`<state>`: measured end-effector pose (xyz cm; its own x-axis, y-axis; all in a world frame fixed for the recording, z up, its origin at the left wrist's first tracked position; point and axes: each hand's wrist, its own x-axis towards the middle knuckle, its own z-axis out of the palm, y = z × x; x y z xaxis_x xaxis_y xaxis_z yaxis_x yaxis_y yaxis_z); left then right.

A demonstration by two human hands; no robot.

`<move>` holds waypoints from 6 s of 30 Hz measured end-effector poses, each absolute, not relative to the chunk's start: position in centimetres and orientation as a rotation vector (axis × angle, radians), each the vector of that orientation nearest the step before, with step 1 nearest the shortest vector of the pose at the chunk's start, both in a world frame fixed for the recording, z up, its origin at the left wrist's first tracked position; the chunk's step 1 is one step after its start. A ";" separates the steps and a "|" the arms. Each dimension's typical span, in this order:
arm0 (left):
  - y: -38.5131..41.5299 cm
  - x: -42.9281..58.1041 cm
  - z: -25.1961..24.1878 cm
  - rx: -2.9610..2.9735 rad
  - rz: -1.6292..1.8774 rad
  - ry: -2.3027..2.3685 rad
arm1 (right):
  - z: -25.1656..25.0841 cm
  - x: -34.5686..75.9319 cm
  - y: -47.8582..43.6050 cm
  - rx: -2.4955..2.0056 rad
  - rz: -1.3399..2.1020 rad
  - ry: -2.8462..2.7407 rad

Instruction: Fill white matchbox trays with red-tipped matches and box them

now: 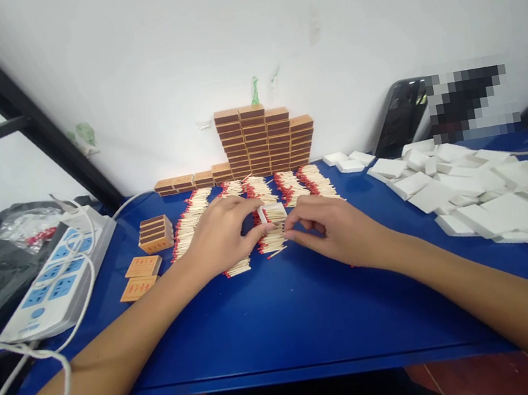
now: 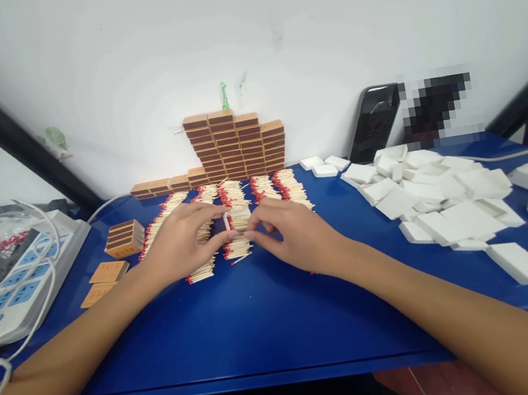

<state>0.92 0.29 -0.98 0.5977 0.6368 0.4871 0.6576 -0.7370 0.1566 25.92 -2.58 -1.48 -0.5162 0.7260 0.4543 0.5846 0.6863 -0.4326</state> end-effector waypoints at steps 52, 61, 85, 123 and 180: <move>0.3 1.1 -1.1 -2.850 -0.916 -1.128 | -1.4 26.2 -2.5 -0.983 0.186 -2.239; 0.6 0.8 -1.3 -2.783 -0.818 -1.144 | -3.0 24.6 -3.6 -0.958 0.469 -2.450; 0.6 0.8 -1.1 -2.764 -0.744 -1.122 | -2.4 25.1 -3.6 -1.181 0.330 -2.532; 0.7 0.8 -1.0 -2.737 -0.848 -1.156 | -3.0 25.3 -3.3 -0.971 0.323 -2.473; 0.5 0.8 -1.2 -2.773 -0.818 -1.091 | -1.4 26.3 -2.2 -1.047 0.348 -2.357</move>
<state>0.82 0.52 -1.24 0.6110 0.6196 0.4927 0.6468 -0.7496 0.1405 26.32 -2.18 -1.42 -0.5575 0.7455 0.3652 0.6082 0.6663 -0.4314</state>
